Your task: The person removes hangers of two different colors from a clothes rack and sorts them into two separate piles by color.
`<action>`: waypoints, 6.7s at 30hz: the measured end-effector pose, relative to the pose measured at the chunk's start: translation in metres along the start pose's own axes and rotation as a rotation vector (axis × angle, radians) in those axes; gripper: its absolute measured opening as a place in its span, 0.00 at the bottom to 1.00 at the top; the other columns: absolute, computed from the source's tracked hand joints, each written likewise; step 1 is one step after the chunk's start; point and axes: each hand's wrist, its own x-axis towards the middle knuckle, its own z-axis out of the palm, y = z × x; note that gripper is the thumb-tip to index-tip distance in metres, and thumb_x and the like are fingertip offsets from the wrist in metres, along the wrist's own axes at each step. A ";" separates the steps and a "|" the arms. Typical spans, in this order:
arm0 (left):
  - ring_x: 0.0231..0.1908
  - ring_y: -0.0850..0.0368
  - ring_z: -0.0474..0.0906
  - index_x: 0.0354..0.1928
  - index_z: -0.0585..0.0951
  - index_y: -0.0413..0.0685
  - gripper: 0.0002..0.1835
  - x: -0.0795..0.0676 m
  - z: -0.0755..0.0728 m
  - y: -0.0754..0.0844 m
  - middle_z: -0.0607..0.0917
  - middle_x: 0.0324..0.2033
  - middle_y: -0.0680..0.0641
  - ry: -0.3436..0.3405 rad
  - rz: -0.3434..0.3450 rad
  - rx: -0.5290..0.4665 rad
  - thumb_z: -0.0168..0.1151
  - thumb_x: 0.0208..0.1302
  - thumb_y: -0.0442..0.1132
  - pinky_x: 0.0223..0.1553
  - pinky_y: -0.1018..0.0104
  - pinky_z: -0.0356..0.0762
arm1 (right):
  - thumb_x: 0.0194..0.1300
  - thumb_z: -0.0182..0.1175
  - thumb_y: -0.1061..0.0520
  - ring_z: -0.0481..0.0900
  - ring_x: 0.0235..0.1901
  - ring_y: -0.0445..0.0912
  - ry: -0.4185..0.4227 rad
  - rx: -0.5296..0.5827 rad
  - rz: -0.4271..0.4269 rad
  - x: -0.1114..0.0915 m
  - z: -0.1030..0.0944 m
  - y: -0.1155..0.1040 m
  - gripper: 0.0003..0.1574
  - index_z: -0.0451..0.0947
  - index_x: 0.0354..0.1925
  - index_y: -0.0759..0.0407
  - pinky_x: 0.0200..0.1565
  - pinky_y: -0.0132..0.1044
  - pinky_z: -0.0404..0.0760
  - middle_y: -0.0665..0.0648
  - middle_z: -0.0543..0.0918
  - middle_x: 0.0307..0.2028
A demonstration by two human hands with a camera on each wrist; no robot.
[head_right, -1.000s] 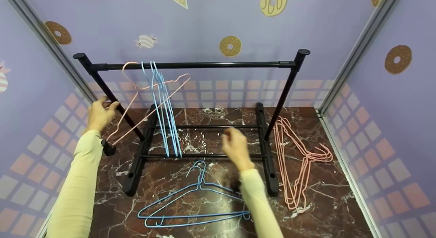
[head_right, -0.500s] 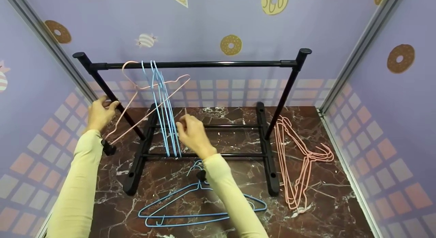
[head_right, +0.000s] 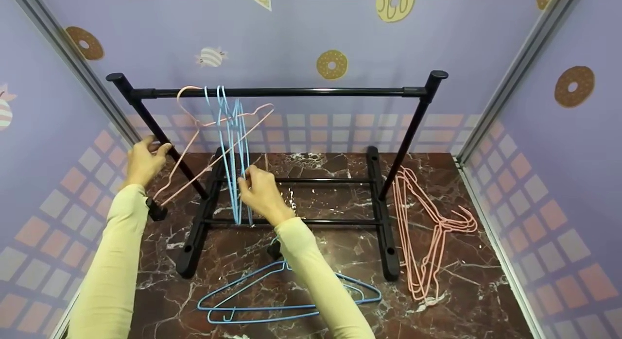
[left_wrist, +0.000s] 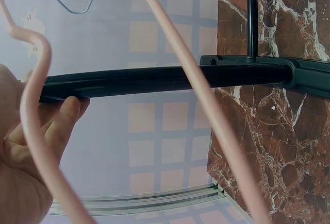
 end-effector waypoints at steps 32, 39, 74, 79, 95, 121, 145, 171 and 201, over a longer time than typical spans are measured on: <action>0.55 0.38 0.85 0.57 0.79 0.34 0.17 0.001 0.002 0.000 0.86 0.53 0.32 0.006 0.008 -0.013 0.59 0.74 0.39 0.62 0.48 0.78 | 0.66 0.63 0.65 0.78 0.19 0.44 0.279 -0.066 -0.102 -0.026 -0.047 0.025 0.03 0.80 0.34 0.67 0.23 0.31 0.79 0.59 0.84 0.24; 0.55 0.38 0.85 0.57 0.79 0.36 0.16 0.002 0.003 -0.001 0.86 0.52 0.32 0.003 0.014 0.000 0.59 0.74 0.39 0.62 0.47 0.77 | 0.66 0.62 0.67 0.78 0.20 0.44 0.328 -0.064 -0.089 -0.045 -0.064 0.040 0.03 0.79 0.34 0.67 0.22 0.30 0.79 0.58 0.83 0.23; 0.58 0.40 0.83 0.62 0.77 0.39 0.20 -0.003 -0.002 -0.002 0.85 0.55 0.34 -0.027 -0.039 0.019 0.57 0.75 0.42 0.65 0.49 0.75 | 0.54 0.72 0.67 0.71 0.19 0.38 0.250 -0.432 -0.315 -0.177 -0.139 0.147 0.05 0.86 0.31 0.60 0.22 0.30 0.71 0.50 0.80 0.24; 0.57 0.40 0.83 0.61 0.78 0.39 0.19 -0.002 -0.001 0.000 0.85 0.55 0.34 -0.018 -0.037 0.020 0.57 0.75 0.42 0.65 0.49 0.75 | 0.52 0.71 0.70 0.74 0.20 0.39 0.228 -0.405 -0.327 -0.176 -0.132 0.146 0.08 0.86 0.31 0.60 0.22 0.30 0.73 0.51 0.82 0.25; 0.56 0.38 0.84 0.59 0.78 0.38 0.18 -0.001 0.000 -0.001 0.86 0.53 0.34 0.006 -0.016 0.034 0.58 0.74 0.40 0.65 0.48 0.74 | 0.50 0.71 0.70 0.71 0.20 0.37 -0.079 -0.414 -0.335 -0.187 -0.091 0.162 0.09 0.82 0.24 0.59 0.24 0.32 0.75 0.49 0.76 0.21; 0.56 0.38 0.84 0.57 0.79 0.37 0.17 0.000 0.000 0.001 0.85 0.54 0.33 0.019 0.000 0.028 0.59 0.73 0.40 0.65 0.48 0.75 | 0.48 0.75 0.66 0.76 0.19 0.39 -0.198 -0.375 -0.181 -0.214 -0.061 0.189 0.07 0.85 0.22 0.60 0.24 0.32 0.76 0.52 0.82 0.20; 0.55 0.40 0.85 0.58 0.79 0.38 0.17 -0.002 0.000 0.000 0.86 0.54 0.34 -0.001 -0.010 -0.005 0.59 0.74 0.40 0.62 0.49 0.78 | 0.43 0.72 0.70 0.74 0.19 0.34 -0.346 -0.361 -0.117 -0.216 -0.067 0.173 0.09 0.83 0.19 0.59 0.22 0.29 0.77 0.51 0.85 0.18; 0.55 0.39 0.84 0.57 0.79 0.36 0.16 -0.001 0.001 0.000 0.85 0.54 0.33 0.005 0.001 -0.005 0.58 0.74 0.39 0.63 0.48 0.78 | 0.64 0.66 0.60 0.84 0.31 0.50 -0.124 -0.295 -0.218 -0.062 -0.032 0.071 0.10 0.82 0.43 0.65 0.37 0.42 0.86 0.59 0.85 0.33; 0.54 0.39 0.85 0.57 0.79 0.36 0.17 0.002 0.000 0.001 0.86 0.52 0.33 0.003 0.012 0.010 0.59 0.73 0.39 0.62 0.49 0.78 | 0.62 0.68 0.52 0.86 0.30 0.42 0.109 0.153 0.233 0.051 0.058 -0.039 0.12 0.82 0.36 0.60 0.34 0.27 0.83 0.56 0.89 0.32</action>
